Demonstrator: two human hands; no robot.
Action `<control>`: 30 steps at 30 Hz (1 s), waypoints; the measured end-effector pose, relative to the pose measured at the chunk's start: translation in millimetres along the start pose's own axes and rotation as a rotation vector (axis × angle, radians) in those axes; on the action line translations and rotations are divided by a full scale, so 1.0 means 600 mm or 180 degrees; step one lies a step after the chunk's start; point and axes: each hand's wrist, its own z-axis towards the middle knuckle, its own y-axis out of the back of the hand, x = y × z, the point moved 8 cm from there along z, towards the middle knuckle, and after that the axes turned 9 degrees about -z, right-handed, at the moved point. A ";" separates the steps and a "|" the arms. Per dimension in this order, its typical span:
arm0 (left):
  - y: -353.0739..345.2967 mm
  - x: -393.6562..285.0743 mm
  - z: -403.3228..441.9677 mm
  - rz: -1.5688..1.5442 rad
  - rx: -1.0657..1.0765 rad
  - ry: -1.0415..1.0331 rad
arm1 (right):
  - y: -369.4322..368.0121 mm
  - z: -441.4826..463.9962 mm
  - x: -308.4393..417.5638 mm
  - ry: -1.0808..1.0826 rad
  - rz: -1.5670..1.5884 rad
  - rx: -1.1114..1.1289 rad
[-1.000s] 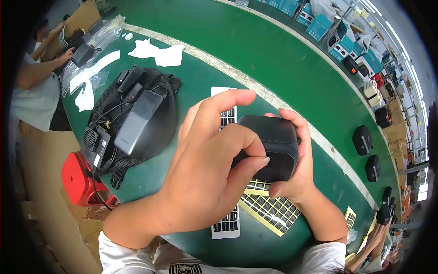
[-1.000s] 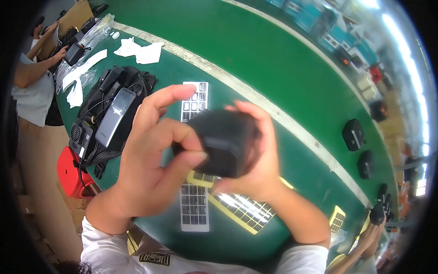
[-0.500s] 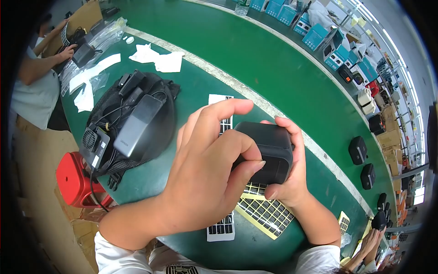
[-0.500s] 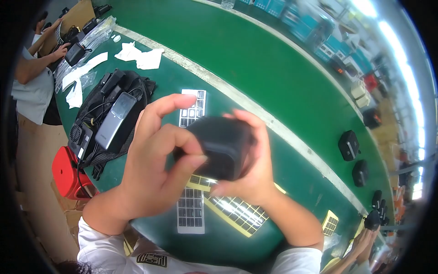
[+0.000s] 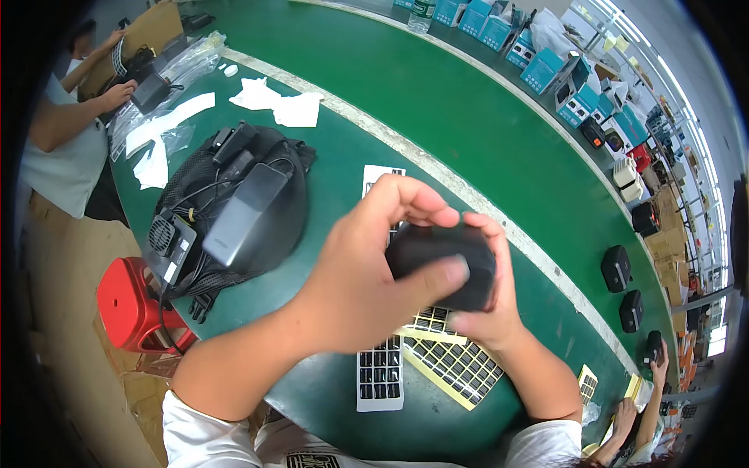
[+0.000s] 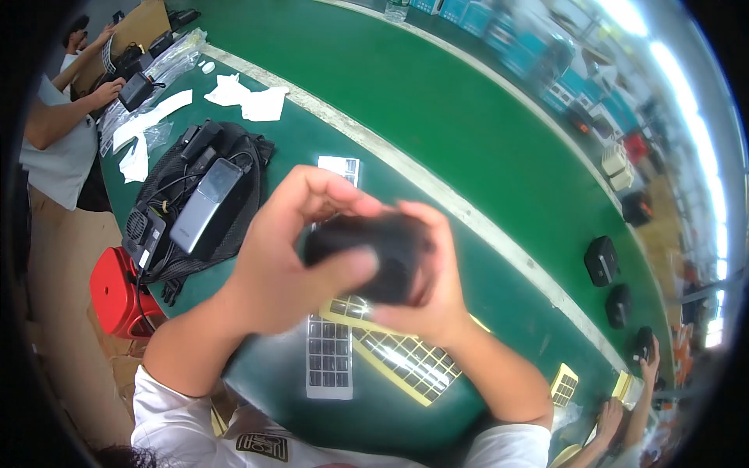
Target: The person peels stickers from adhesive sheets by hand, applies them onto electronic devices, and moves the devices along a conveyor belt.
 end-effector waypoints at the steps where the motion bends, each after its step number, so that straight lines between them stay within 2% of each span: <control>1: 0.018 0.014 0.007 -0.0278 -0.0246 0.0199 | 0.003 -0.006 -0.020 -0.0382 0.0420 -0.0207; 3: 0.069 0.006 0.025 -0.0056 -0.0708 -0.0055 | 0.015 -0.014 -0.038 -0.0427 0.0091 -0.0108; 4: 0.070 0.013 0.024 -0.0040 -0.0716 -0.0084 | 0.012 -0.012 -0.037 -0.0400 -0.0028 -0.0108; 6: 0.063 0.028 0.021 -0.0586 -0.0751 -0.0091 | 0.003 -0.011 -0.036 -0.0362 -0.0128 -0.0102; 7: 0.051 0.007 0.019 0.0141 -0.0682 -0.0538 | 0.005 -0.013 -0.043 -0.0485 0.0368 -0.0260; 8: 0.035 0.009 0.018 0.0166 -0.0686 -0.0520 | 0.006 -0.016 -0.051 -0.0617 0.0866 -0.0421; 9: 0.024 0.009 0.015 0.0180 -0.0694 -0.0490 | -0.001 -0.015 -0.042 -0.0635 0.0871 -0.0419; 10: 0.014 0.008 0.018 0.0282 -0.0331 -0.0446 | -0.002 -0.009 -0.015 -0.0432 0.0769 -0.0525; 12: 0.010 0.012 0.022 -0.0111 -0.0475 -0.0511 | 0.007 0.006 0.011 0.0027 0.0597 -0.0623; 13: 0.007 0.013 0.023 -0.0485 -0.0608 -0.0574 | 0.012 0.012 0.015 0.0350 0.0912 -0.0464; 15: 0.001 0.001 0.023 -0.0650 -0.0764 -0.0679 | 0.001 0.016 0.022 0.0384 0.0346 -0.0551; 17: -0.012 -0.021 0.024 -0.0390 -0.0432 -0.0883 | -0.014 0.024 0.033 0.0086 0.0253 -0.0681; 18: 0.002 -0.018 0.029 -0.0068 -0.0542 -0.0870 | -0.012 0.023 0.027 -0.0188 0.0169 -0.0808; 19: 0.002 -0.029 0.033 -0.1797 -0.0358 -0.0900 | -0.010 0.027 0.032 -0.0028 0.0356 -0.0759; 21: 0.052 -0.027 0.052 -0.1818 -0.0819 -0.0948 | -0.016 0.033 0.029 -0.0018 0.1478 -0.0460; 23: 0.102 -0.005 0.059 0.0159 -0.0925 -0.0696 | 0.001 0.044 0.010 0.0066 0.1613 -0.0409; 25: 0.127 0.049 0.066 0.1476 -0.0636 0.0021 | 0.016 0.056 -0.008 0.0139 0.1773 -0.0464; 27: 0.128 0.075 0.071 0.2425 -0.0504 -0.0119 | 0.031 0.065 -0.021 0.0141 0.1866 -0.0435; 30: 0.109 0.100 0.076 0.2768 -0.0348 -0.0319 | 0.042 0.072 -0.030 0.0065 0.1959 -0.0291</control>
